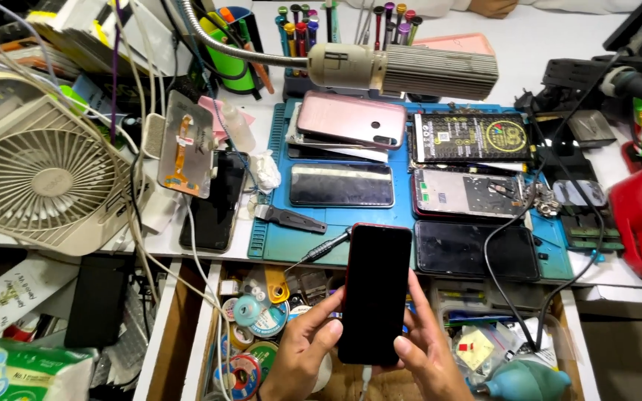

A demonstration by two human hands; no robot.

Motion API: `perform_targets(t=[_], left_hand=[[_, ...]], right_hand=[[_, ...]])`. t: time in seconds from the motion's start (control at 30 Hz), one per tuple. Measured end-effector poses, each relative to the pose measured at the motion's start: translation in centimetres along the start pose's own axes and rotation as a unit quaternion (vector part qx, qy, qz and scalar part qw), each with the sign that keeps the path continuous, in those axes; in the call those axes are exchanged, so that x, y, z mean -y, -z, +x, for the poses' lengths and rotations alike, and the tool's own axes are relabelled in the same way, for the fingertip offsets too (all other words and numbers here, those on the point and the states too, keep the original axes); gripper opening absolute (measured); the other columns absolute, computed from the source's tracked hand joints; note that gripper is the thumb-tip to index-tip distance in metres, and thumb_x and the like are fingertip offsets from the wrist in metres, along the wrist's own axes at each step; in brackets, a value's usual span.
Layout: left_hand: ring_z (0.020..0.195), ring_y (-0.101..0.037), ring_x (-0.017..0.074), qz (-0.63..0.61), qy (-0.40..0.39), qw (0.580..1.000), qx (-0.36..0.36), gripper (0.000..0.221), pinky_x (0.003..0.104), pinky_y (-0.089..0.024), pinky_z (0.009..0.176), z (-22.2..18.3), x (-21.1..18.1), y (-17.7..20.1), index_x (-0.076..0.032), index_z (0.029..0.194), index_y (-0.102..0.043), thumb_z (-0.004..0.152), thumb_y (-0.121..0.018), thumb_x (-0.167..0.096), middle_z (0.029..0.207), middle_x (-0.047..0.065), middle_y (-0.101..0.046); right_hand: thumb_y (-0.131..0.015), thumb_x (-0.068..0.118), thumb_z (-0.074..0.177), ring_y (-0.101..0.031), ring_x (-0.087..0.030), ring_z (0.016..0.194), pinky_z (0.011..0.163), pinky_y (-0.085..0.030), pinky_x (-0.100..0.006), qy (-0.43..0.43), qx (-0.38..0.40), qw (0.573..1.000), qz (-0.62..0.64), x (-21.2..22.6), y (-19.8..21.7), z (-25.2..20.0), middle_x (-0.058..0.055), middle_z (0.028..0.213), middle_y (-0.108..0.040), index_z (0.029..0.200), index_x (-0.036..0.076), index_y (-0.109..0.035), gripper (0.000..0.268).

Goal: Testing and cleaning a smartphone at a repair station, including checking the charging port and wiping the exterior.

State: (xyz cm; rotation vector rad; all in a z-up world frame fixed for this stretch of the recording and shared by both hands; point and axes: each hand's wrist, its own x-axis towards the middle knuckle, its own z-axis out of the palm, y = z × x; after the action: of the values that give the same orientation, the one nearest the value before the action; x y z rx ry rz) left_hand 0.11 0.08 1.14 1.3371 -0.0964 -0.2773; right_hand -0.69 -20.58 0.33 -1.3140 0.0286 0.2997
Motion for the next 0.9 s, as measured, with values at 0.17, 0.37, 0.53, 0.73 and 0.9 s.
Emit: perform_targets(t=[0.17,0.37,0.53,0.73,0.9], left_hand=[[0.115,-0.071,0.0191,-0.012,-0.019,0.999,0.042,0.062,0.032,-0.058,0.097,-0.7,-0.5,0.2,-0.004,0.150,-0.049,0.092,-0.058,-0.023,0.132,0.011,-0.070],[0.111,-0.066,0.0236,0.086,-0.080,0.983,0.139,0.076,0.029,-0.058,0.081,-0.7,-1.7,0.3,-0.004,0.157,-0.038,0.084,-0.058,-0.015,0.142,0.015,-0.051],[0.127,-0.056,0.0295,0.105,-0.125,0.974,0.158,0.076,0.031,-0.060,0.091,-0.9,-2.2,0.4,-0.001,0.157,-0.035,0.085,-0.057,-0.012,0.144,0.020,-0.049],[0.120,-0.058,0.0253,0.166,-0.145,0.962,0.164,0.076,0.028,-0.059,0.088,-1.3,-1.7,0.5,-0.003,0.158,-0.034,0.087,-0.062,-0.011,0.147,0.020,-0.046],[0.136,-0.054,0.0324,0.158,-0.130,0.965,0.165,0.076,0.038,-0.048,0.109,-1.6,-2.1,0.7,-0.009,0.159,-0.032,0.089,-0.060,-0.015,0.156,0.020,-0.044]], right_hand=[[-0.074,0.048,0.082,-0.078,-0.024,0.100,0.055,-0.071,-0.037,0.002,0.052,0.999,0.008,-1.0,0.6,0.3,-0.012,0.140,-0.064,0.164,0.028,0.000,0.112],[-0.089,0.041,0.077,-0.077,-0.019,0.073,0.050,-0.066,-0.032,-0.005,0.095,0.995,0.038,-3.8,1.8,1.2,-0.022,0.137,-0.060,0.162,0.032,0.012,0.132],[-0.087,0.033,0.077,-0.075,-0.023,0.078,0.047,-0.065,-0.034,-0.018,0.089,0.996,0.027,-4.5,2.1,1.4,-0.023,0.119,-0.066,0.163,0.033,0.011,0.130],[-0.087,0.025,0.078,-0.073,-0.026,0.096,0.087,-0.056,-0.040,0.002,0.072,0.997,0.037,-6.2,2.8,1.4,-0.019,0.108,-0.063,0.168,0.027,0.002,0.127],[-0.082,0.017,0.071,-0.071,-0.039,0.113,0.094,-0.053,-0.051,-0.039,0.015,0.998,0.056,-5.8,2.2,1.2,-0.022,0.134,-0.062,0.170,0.030,0.002,0.130]])
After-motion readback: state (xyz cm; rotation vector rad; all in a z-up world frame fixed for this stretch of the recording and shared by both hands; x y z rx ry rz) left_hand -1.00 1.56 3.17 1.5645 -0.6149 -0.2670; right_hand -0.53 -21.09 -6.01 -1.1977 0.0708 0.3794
